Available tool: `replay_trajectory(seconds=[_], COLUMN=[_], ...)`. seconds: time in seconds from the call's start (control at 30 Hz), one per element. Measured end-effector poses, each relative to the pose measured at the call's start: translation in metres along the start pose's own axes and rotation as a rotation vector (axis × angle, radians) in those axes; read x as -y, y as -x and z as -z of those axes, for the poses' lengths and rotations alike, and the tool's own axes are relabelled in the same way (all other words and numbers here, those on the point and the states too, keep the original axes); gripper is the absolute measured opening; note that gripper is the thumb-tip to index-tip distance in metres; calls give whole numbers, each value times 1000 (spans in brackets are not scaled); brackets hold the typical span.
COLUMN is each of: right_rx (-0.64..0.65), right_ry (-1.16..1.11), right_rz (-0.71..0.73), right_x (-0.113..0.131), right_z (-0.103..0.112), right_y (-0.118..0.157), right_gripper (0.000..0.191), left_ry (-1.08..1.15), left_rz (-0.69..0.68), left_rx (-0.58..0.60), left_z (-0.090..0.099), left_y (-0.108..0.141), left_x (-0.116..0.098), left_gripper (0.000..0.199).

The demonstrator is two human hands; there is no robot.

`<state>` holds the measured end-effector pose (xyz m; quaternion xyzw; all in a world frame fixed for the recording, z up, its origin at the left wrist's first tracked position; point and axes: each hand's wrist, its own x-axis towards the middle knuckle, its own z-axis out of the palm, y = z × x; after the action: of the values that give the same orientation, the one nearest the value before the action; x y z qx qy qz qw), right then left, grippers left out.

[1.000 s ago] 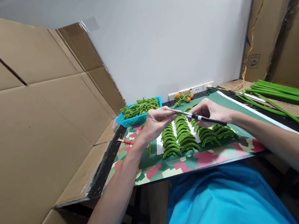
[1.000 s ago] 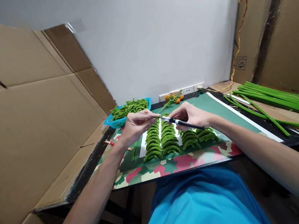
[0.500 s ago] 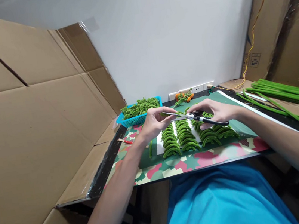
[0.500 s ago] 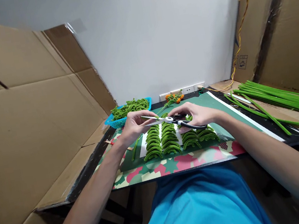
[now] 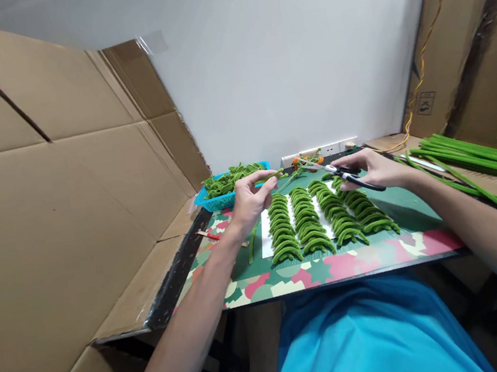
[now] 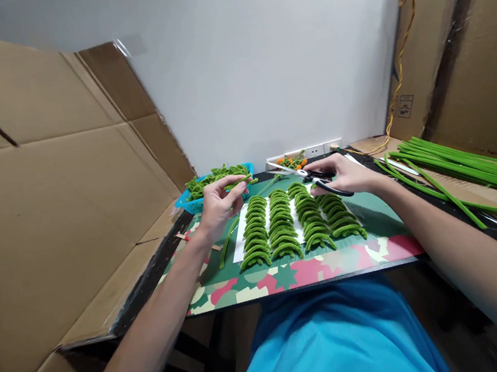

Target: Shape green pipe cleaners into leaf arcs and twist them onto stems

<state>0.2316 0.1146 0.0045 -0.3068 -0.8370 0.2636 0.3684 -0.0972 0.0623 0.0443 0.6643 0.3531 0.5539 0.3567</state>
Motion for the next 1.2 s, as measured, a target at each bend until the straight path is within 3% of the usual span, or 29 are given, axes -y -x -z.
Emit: replay_trajectory(seconds=[0.13,0.27,0.5,0.67,1.0,1.1,1.2], right_rx=[-212,-172,-160,-109,-48,-28,-23], right_ry=[486,820,1029,1024,926,911,848], right_rz=[-150,-297,-616,-674,-672,-674,-669], right_x=[-14,-27,-31,-38,-69,-71,-75], right_z=[3,9,18,17,19,20,24], right_y=[1,4,9,12,15,13,10], right_gripper=[53,37,38,36,30,33,33], left_ry=[-36,-169,-950,-1303,-1393,-1409,-1398], left_rz=[13,22,-51,55,199,192,71], left_rx=[-12,-4,109,146,318,303,191], left_z=[4,15,56,76,76,75,71], left_y=[-3,-7,-14,-15,-14,-13,-4], left_x=[7,12,15,17,11,5,-14], left_gripper=[41,41,24,25,32,33,31])
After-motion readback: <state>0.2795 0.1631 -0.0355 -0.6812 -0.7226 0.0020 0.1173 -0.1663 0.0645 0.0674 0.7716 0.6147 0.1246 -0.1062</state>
